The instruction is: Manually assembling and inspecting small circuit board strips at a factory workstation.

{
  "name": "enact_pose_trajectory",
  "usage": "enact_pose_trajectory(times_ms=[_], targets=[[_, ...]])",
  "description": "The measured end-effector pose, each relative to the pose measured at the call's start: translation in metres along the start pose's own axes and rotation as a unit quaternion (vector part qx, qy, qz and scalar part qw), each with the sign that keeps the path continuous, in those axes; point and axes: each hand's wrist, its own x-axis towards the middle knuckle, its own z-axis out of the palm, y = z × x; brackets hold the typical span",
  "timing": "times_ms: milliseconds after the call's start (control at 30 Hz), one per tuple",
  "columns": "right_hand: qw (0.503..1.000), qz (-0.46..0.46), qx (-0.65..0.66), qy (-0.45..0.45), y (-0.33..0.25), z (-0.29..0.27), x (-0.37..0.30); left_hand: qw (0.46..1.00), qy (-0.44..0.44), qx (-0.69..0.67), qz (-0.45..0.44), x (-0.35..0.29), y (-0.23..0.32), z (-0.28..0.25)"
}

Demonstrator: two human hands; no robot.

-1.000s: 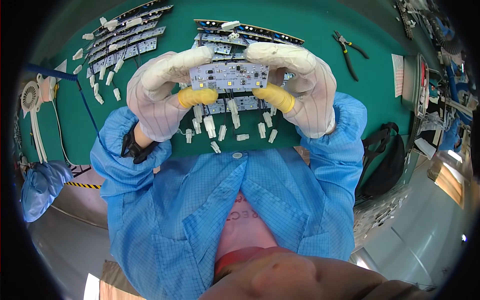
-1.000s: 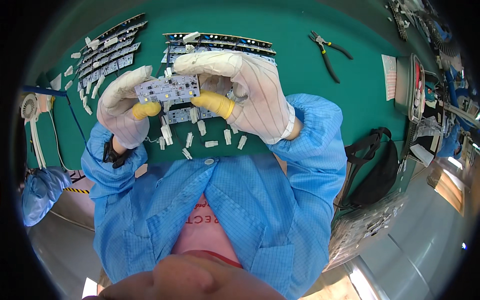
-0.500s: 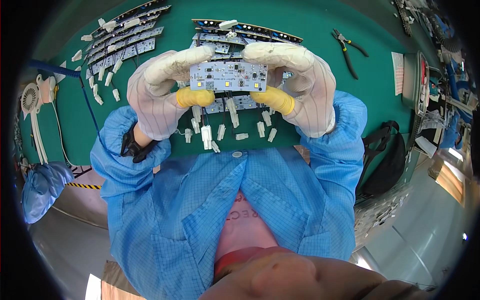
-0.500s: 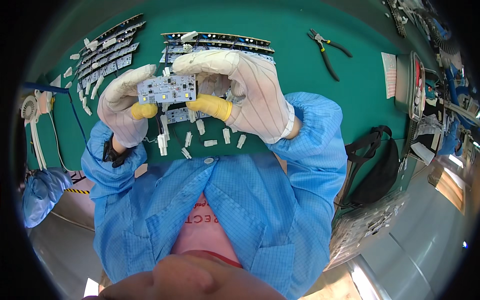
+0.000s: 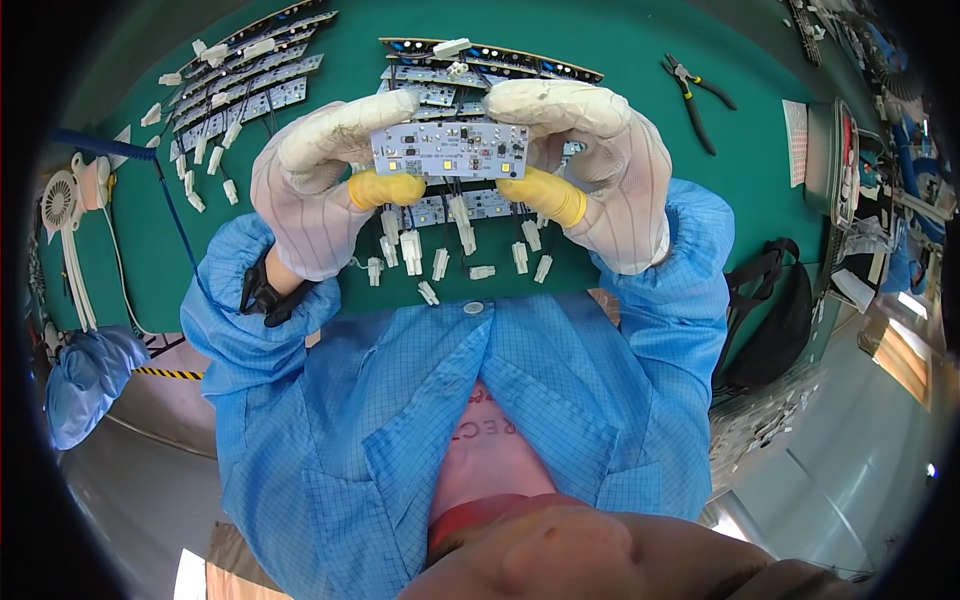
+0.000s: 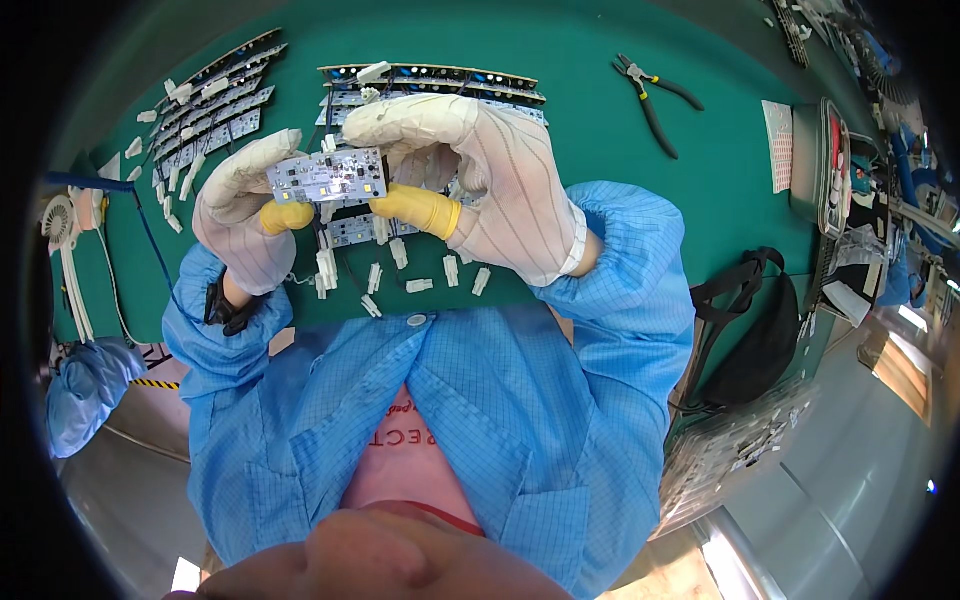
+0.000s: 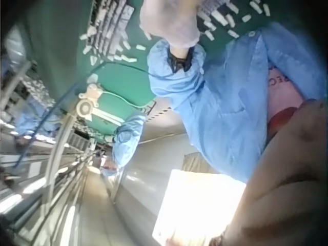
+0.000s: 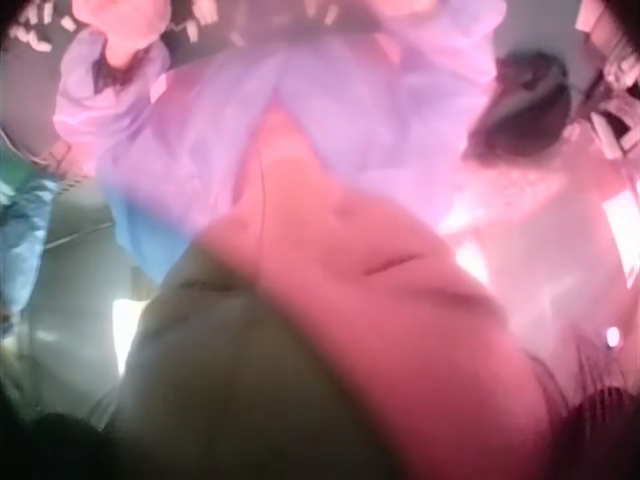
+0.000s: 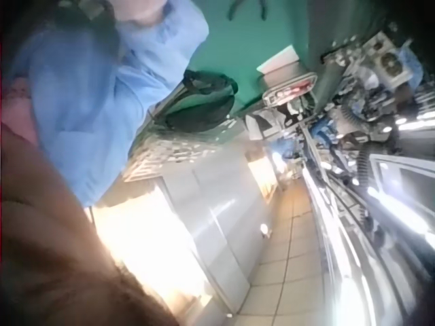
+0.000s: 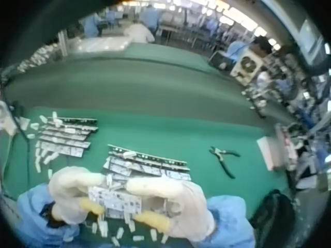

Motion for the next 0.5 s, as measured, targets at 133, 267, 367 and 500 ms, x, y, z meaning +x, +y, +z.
enact_pose_trajectory(times_ms=[133,267,367,500], targets=[[1.0,-0.003,0.003,-0.004,-0.0001,-0.0007,0.0005,0.999,0.009,-0.03,0.003,0.0012,-0.0009,0.003],[1.0,0.009,-0.005,-0.007,-0.0016,-0.0014,0.0023,1.0,0.003,-0.02,-0.015,0.0012,0.0003,0.0011],[0.999,-0.02,-0.032,0.001,0.0024,-0.0006,0.0032,0.999,0.026,0.025,0.038,0.0008,-0.003,0.003],[0.998,-0.037,-0.045,0.009,0.0033,0.0009,0.0034,0.998,0.018,0.059,0.031,0.0001,-0.0031,-0.0002]])
